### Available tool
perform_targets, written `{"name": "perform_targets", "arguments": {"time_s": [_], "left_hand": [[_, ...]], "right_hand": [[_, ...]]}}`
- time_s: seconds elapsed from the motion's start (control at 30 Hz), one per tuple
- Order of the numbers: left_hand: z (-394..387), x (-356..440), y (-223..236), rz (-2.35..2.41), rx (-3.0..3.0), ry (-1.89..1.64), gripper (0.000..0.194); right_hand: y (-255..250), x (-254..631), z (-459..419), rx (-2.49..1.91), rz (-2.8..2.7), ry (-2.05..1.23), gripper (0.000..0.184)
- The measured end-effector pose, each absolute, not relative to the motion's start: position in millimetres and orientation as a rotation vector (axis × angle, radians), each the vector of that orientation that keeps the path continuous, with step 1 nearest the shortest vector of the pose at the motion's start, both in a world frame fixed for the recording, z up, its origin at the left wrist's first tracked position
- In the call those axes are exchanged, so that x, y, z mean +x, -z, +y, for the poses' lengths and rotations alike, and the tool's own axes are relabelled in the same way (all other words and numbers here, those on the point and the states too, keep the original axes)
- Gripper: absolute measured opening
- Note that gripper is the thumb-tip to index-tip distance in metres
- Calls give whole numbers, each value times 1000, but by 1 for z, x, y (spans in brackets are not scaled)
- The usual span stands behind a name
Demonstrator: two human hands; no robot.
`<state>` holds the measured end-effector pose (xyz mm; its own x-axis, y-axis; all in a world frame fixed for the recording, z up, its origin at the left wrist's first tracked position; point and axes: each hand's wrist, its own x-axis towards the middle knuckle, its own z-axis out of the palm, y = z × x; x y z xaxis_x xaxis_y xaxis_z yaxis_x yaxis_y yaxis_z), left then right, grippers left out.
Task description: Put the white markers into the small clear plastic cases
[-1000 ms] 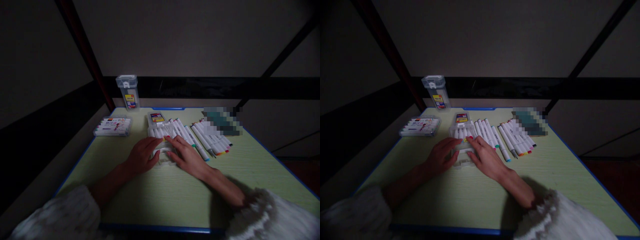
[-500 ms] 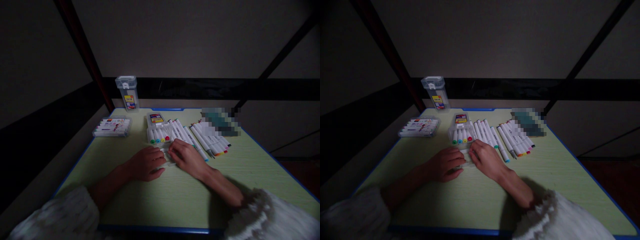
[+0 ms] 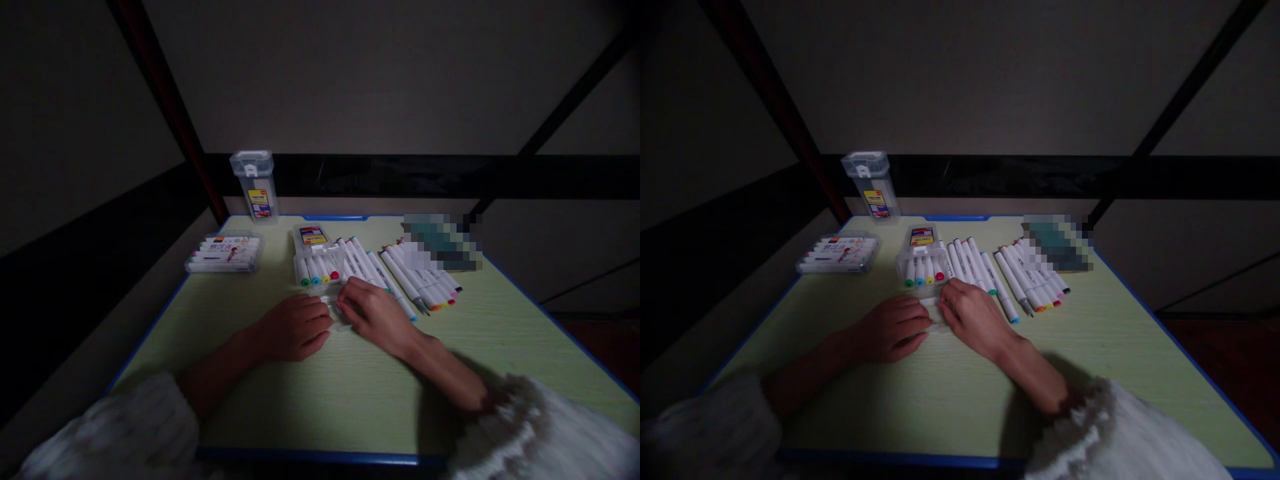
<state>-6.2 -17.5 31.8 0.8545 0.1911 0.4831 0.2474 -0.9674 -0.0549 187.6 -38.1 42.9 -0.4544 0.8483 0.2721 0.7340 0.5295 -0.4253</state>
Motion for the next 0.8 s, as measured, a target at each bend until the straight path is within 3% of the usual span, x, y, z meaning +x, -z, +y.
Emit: {"name": "perform_targets", "arguments": {"time_s": [0.8], "left_hand": [[-17, -7, -29, -382, -2925, 701, 17]], "right_hand": [[-47, 191, -37, -1289, -2392, -261, 16]]}}
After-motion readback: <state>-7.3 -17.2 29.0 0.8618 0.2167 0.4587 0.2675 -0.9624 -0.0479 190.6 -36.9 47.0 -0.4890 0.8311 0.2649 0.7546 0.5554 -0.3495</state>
